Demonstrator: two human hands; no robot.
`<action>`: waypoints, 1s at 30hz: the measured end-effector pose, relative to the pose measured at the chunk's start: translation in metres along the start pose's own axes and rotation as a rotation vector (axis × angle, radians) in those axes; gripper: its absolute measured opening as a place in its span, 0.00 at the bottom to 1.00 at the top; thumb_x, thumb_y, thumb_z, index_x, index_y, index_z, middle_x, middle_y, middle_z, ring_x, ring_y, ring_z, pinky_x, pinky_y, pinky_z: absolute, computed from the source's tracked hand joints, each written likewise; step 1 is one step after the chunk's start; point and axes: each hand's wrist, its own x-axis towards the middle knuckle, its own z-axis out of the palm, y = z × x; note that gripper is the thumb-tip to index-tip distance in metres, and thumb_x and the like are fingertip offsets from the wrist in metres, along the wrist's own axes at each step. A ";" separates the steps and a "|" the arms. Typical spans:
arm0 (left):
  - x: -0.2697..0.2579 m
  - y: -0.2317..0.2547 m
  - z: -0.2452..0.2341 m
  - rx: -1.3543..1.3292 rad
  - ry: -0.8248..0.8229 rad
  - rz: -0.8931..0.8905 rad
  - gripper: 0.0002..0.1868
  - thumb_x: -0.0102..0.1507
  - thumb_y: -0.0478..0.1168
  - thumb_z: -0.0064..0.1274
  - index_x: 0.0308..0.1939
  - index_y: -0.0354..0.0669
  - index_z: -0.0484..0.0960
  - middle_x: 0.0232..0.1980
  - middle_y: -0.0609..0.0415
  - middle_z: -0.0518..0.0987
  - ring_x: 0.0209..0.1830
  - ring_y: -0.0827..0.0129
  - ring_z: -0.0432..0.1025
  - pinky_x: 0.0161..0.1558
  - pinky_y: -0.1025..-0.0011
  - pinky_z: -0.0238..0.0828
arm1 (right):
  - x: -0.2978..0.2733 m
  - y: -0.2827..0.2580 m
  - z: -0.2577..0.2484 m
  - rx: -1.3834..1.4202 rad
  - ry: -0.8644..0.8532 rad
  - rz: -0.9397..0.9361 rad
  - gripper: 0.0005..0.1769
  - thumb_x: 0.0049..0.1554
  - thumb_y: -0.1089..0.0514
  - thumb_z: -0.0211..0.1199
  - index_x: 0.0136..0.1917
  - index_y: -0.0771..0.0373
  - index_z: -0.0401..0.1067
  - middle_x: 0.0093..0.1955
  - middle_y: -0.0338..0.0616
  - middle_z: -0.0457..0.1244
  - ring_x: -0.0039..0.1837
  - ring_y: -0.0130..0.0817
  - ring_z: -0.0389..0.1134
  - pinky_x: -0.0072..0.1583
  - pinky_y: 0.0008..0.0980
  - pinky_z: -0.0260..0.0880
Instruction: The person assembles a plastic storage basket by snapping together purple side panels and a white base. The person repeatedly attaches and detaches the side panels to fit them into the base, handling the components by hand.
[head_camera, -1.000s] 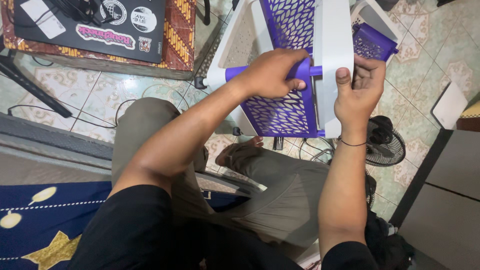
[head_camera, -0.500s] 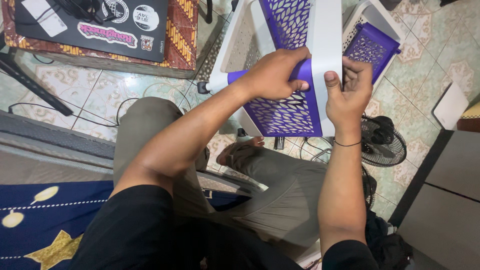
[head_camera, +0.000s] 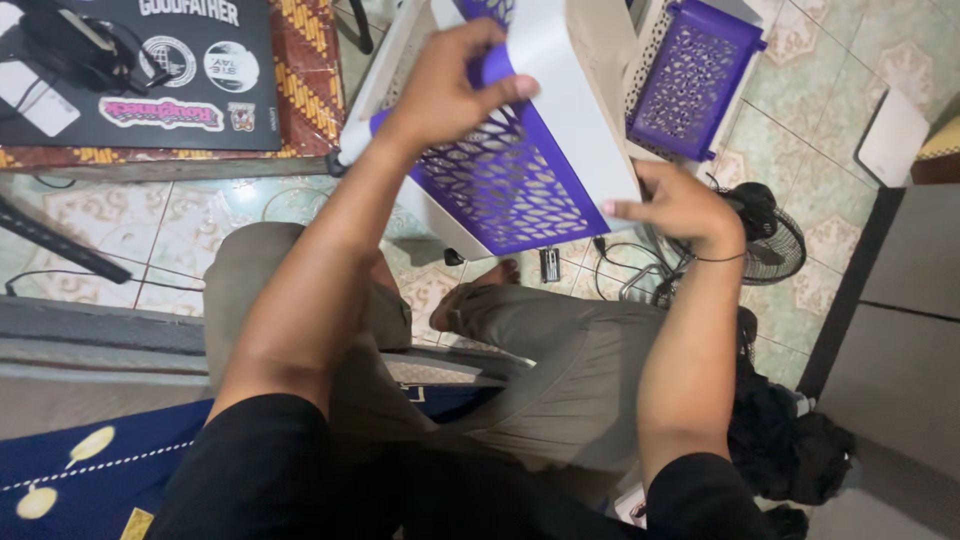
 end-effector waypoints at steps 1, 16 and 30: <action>0.003 -0.006 -0.003 -0.090 0.028 0.006 0.22 0.65 0.49 0.69 0.46 0.34 0.80 0.40 0.51 0.83 0.40 0.70 0.78 0.44 0.69 0.76 | 0.001 0.001 0.001 0.013 0.068 -0.030 0.24 0.56 0.57 0.70 0.63 0.67 0.71 0.55 0.42 0.70 0.55 0.26 0.69 0.58 0.30 0.71; 0.005 -0.059 0.008 -0.086 0.331 -0.309 0.19 0.68 0.50 0.63 0.40 0.34 0.80 0.33 0.59 0.80 0.32 0.79 0.71 0.35 0.77 0.67 | -0.011 0.036 -0.012 -0.139 0.545 -0.165 0.68 0.40 0.58 0.86 0.83 0.59 0.48 0.67 0.58 0.62 0.62 0.40 0.70 0.61 0.39 0.75; -0.002 -0.033 -0.016 0.317 0.071 0.101 0.39 0.80 0.47 0.54 0.82 0.54 0.42 0.70 0.38 0.78 0.65 0.55 0.78 0.67 0.64 0.74 | 0.025 0.040 0.002 0.124 0.584 -0.259 0.69 0.45 0.64 0.86 0.85 0.48 0.42 0.58 0.56 0.68 0.54 0.36 0.75 0.49 0.33 0.78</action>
